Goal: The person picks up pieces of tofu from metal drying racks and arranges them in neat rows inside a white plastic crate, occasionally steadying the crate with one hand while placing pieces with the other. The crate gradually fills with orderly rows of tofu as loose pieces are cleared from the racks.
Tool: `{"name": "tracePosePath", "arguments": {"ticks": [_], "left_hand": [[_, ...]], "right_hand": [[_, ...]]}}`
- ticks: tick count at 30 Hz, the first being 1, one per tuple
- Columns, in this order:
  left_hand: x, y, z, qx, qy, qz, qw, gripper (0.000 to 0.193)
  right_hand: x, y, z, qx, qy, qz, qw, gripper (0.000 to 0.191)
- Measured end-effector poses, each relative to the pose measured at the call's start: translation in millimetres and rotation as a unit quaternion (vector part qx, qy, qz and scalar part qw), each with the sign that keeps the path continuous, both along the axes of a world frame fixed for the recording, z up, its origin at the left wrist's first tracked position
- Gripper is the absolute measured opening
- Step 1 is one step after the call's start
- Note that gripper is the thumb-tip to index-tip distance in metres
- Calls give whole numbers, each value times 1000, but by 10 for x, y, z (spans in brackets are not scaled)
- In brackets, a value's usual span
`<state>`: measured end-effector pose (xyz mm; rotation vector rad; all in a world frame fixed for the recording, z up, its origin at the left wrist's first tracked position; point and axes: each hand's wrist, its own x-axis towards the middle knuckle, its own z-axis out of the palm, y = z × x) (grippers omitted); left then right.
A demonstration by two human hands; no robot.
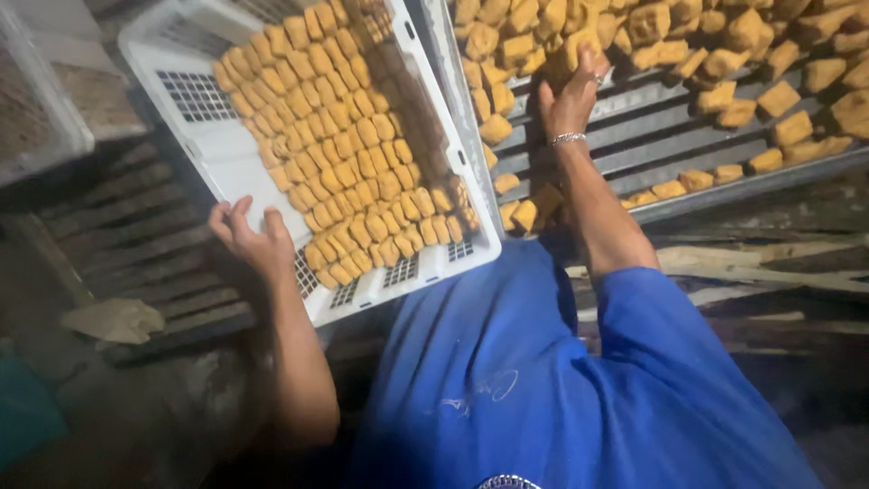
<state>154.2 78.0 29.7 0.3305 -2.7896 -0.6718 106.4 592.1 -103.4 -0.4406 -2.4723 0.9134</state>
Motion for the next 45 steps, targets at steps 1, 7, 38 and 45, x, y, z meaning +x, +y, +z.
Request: {"name": "tracePosePath", "arguments": {"ticks": [1, 7, 38, 45], "left_hand": [[-6, -3, -22, 36, 29, -13, 999, 31], [-40, -55, -170, 64, 69, -30, 995, 31], [-282, 1448, -270, 201, -60, -165, 964, 35], [-248, 1507, -535, 146, -225, -125, 955, 42]], "right_hand": [[41, 9, 15, 0, 16, 1, 1000, 96], [554, -402, 40, -153, 49, 165, 973, 69], [-573, -1765, 1399, 390, -338, 619, 592, 57], [-696, -1778, 1137, 348, -348, 667, 559, 32]]}}
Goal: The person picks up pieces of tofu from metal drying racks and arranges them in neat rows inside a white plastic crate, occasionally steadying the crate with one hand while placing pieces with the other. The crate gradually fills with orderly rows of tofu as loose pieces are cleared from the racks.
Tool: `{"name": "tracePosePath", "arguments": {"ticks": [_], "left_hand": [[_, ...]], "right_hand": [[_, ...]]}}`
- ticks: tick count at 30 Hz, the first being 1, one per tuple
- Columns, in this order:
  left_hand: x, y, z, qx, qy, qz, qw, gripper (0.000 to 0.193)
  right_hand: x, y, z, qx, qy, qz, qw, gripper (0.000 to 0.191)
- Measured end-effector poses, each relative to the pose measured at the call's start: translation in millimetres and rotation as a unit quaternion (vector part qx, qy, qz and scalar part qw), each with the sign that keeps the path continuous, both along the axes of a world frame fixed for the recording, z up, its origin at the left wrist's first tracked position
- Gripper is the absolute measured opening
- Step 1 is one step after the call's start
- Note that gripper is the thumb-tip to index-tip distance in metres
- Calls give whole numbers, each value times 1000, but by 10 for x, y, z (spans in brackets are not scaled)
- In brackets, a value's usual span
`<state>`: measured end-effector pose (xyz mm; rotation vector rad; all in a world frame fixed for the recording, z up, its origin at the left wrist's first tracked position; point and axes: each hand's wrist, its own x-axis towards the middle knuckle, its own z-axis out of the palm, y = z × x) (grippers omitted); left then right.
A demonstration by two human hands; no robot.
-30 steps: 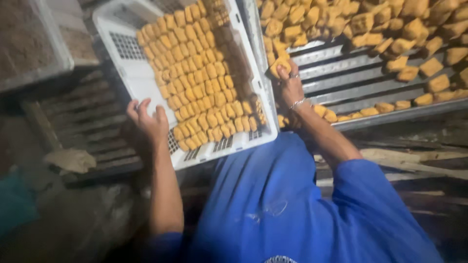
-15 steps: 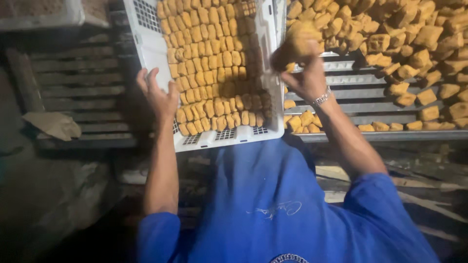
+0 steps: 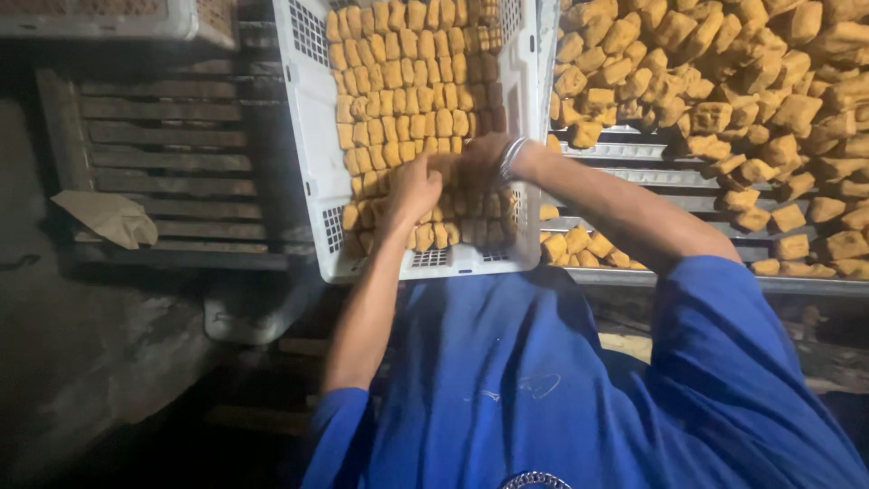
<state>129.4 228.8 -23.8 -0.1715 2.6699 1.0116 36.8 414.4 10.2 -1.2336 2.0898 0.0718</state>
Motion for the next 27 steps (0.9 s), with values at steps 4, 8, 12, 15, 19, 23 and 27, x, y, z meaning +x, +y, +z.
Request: {"name": "tracePosePath", "arguments": {"ticks": [4, 8, 12, 15, 19, 23, 27], "left_hand": [[61, -86, 0, 20, 25, 19, 999, 42], [128, -104, 59, -7, -48, -8, 999, 42], [250, -162, 113, -8, -33, -4, 999, 51], [266, -171, 125, -8, 15, -10, 1000, 54], [268, -148, 179, 2, -55, 23, 998, 59], [272, -114, 241, 8, -12, 12, 1000, 61], [272, -16, 179, -58, -45, -14, 997, 60]], "right_hand": [[-147, 8, -46, -22, -44, -159, 986, 36], [17, -256, -185, -118, -63, -64, 989, 37], [164, -436, -235, -126, -31, -101, 986, 35], [109, -358, -112, -156, -64, -117, 979, 42], [-44, -179, 157, -57, -39, -125, 990, 41], [-21, -154, 266, -81, -73, -127, 986, 40], [109, -208, 143, -66, -99, -159, 980, 35]]}}
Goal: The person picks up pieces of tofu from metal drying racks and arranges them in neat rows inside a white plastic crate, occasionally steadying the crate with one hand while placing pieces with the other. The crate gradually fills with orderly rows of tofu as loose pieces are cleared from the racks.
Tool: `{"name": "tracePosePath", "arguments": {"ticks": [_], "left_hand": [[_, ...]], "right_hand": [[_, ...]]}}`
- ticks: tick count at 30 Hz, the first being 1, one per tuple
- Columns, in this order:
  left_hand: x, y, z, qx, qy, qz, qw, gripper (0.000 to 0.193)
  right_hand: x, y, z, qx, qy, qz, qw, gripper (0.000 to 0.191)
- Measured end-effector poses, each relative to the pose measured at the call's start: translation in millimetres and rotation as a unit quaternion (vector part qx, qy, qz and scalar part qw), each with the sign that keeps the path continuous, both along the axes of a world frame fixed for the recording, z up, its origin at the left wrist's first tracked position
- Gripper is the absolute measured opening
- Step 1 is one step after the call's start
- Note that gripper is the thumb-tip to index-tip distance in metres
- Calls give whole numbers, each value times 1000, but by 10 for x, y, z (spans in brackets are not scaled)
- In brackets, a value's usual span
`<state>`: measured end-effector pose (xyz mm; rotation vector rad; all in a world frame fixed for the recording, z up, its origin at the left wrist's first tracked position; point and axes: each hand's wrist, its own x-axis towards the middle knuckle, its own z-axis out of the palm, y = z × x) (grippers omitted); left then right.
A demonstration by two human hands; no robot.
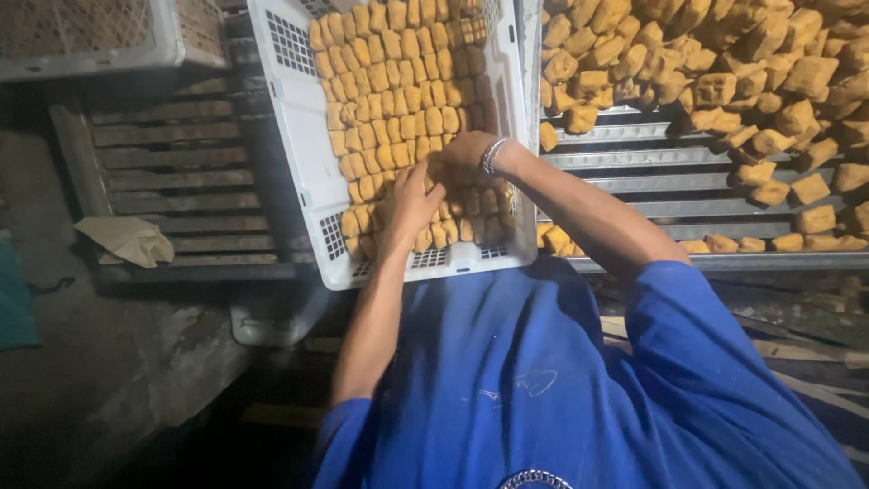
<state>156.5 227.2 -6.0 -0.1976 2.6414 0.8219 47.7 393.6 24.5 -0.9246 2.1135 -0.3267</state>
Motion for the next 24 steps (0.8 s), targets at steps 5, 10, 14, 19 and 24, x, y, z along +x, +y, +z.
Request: {"name": "tracePosePath", "arguments": {"ticks": [5, 10, 14, 19, 24], "left_hand": [[43, 59, -4, -7, 86, -22, 996, 61], [75, -40, 396, -34, -6, -11, 999, 62], [145, 45, 633, -74, 16, -7, 997, 42], [235, 14, 553, -15, 123, -24, 992, 39], [232, -112, 315, 8, 162, -32, 986, 38]], "right_hand": [[83, -86, -148, 35, 48, 93, 994, 43], [321, -109, -100, -22, 73, -95, 993, 22], [389, 762, -65, -293, 243, -338, 861, 44], [62, 3098, -264, 39, 177, -752, 633, 46], [617, 3628, -757, 55, 433, -664, 607, 82]]}}
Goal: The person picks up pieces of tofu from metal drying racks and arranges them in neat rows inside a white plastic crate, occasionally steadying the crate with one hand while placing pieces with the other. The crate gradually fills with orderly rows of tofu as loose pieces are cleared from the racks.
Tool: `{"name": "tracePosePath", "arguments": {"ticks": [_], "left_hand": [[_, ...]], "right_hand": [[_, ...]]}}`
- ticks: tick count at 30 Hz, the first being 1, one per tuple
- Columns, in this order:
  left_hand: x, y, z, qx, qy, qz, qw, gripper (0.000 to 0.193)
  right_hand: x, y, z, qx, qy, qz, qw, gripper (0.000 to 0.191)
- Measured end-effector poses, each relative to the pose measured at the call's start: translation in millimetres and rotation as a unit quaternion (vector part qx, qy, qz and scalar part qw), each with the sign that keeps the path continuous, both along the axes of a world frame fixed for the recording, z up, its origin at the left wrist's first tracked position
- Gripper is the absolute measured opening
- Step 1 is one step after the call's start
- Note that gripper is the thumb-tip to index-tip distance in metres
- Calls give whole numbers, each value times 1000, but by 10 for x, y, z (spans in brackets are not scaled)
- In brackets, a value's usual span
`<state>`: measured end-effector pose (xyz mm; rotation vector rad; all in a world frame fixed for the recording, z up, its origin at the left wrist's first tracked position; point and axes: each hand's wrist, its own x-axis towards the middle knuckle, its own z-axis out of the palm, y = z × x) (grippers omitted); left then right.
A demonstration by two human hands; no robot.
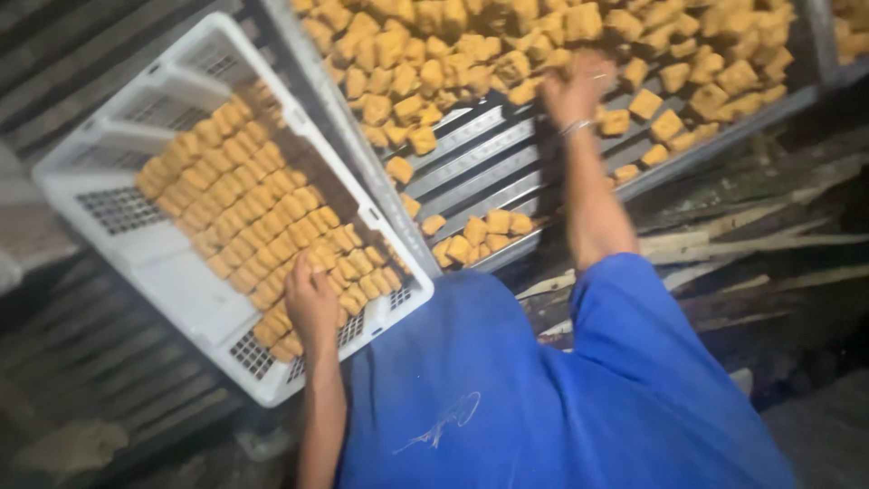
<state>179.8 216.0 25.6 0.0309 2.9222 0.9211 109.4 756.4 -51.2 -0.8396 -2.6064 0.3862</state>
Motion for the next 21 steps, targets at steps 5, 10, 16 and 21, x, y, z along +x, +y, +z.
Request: {"name": "tracePosePath", "arguments": {"ticks": [5, 10, 16, 21], "left_hand": [[28, -82, -122, 5, -14, 26, 1000, 42], [38, -126, -123, 10, -10, 20, 1000, 40], [16, -113, -91, 8, -32, 31, 999, 40], [25, -147, -170, 1, -19, 28, 999, 40]], "right_hand": [[616, -805, -103, -42, -61, 79, 994, 67], [1027, -684, 267, -160, 60, 258, 951, 38], [1122, 287, 198, -71, 78, -2, 994, 18], [1090, 301, -51, 99, 24, 203, 974, 49]]}}
